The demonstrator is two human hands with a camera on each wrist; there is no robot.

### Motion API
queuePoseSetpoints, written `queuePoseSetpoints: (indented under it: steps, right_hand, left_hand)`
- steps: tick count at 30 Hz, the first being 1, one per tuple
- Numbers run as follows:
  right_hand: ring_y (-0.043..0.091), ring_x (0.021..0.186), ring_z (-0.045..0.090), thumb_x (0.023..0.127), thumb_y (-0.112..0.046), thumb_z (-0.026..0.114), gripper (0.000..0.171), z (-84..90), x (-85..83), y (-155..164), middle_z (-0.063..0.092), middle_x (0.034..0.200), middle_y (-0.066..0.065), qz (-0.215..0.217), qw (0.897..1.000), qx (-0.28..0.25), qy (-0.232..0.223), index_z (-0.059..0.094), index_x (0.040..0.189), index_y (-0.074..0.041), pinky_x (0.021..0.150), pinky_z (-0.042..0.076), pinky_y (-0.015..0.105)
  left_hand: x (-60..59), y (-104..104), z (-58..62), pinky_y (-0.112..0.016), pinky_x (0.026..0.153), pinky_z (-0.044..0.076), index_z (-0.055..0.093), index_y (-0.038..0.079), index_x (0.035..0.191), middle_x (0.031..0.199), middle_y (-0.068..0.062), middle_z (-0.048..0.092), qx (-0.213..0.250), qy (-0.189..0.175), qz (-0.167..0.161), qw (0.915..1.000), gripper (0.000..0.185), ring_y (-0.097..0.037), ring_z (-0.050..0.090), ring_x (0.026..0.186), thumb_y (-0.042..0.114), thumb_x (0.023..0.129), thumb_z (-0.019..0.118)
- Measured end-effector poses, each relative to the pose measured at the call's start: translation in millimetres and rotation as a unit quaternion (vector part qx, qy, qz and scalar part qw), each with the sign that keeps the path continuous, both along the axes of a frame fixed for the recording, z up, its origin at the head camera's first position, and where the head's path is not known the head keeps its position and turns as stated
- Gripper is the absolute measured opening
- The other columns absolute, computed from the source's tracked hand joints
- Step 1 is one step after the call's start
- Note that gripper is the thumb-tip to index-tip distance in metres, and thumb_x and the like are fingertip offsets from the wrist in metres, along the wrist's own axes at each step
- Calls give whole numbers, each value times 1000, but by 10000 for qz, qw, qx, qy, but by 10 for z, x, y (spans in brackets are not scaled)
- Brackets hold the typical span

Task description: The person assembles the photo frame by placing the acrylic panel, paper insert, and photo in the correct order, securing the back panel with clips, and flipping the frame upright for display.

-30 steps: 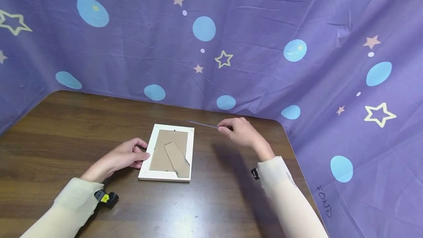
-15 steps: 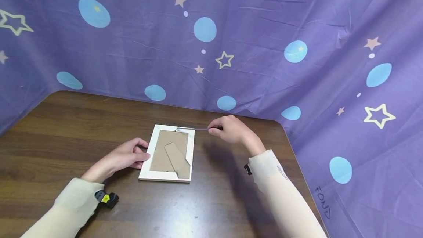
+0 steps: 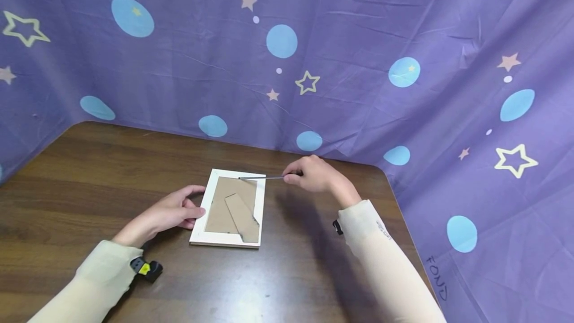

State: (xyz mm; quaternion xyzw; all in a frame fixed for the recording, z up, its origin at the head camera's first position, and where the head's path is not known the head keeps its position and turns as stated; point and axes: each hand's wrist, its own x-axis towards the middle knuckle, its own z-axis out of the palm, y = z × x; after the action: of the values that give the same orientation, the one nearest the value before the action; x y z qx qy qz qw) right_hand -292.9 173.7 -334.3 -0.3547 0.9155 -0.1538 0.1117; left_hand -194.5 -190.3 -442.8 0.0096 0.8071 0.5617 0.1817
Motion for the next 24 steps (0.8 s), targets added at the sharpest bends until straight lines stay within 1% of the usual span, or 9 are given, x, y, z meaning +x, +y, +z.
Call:
queuePoseSetpoints:
  steps: [2,9,13,15,20,21,24]
  right_hand:
    - [9,85,65,105,-25,69,20,19,-9,-7,76,99,-7,20,10000,9,-23,81,119,-17,85,56,37]
    - [7,87,68,105,-27,69,21,54,-57,-23,78,105,-7,40,9999,154,7,81,120,-19,88,58,39]
    - [9,88,69,105,-26,70,22,113,-105,-59,78,103,-6,169,9995,264,4,81,120,-15,88,58,38]
    - [10,86,69,105,-26,69,23,169,-137,-93,78,99,-5,145,9991,352,-159,80,121,-14,86,58,38]
    - [12,81,72,106,-23,63,26,344,-224,-189,77,91,-3,-37,9944,560,-900,77,126,-13,81,58,35]
    - [12,82,73,106,-23,63,26,375,-242,-202,77,90,-3,-68,9936,546,-985,77,127,-13,82,58,35]
    - [13,81,73,103,-22,68,24,447,-288,-225,77,85,-4,-116,9938,492,-985,78,123,-11,81,56,32]
  left_hand:
    - [3,-3,0,-34,70,64,33,-1,162,95,-16,64,2,6,-18,10000,76,-22,66,75,7,98,72]
    - [4,0,-3,-35,71,64,33,-1,163,96,-16,66,-18,-42,-23,10000,77,-22,67,76,7,98,73]
    - [-7,-6,4,-35,71,64,33,0,163,96,-16,66,-84,-27,-40,10000,76,-22,67,76,9,99,73]
    - [-11,-7,3,-35,71,64,33,0,163,96,-16,66,-93,-26,-37,9999,76,-22,67,76,9,99,73]
    - [-6,-11,-4,-34,70,64,33,-1,163,96,-16,67,-88,-40,-3,10000,76,-22,67,75,8,99,73]
    - [-5,-11,-5,-34,70,64,33,-1,163,96,-16,67,-86,-38,-5,10000,76,-22,67,75,8,99,73]
    - [-10,-7,-7,-34,71,64,33,0,163,97,-16,67,-116,-52,-18,9999,76,-22,67,76,9,99,72]
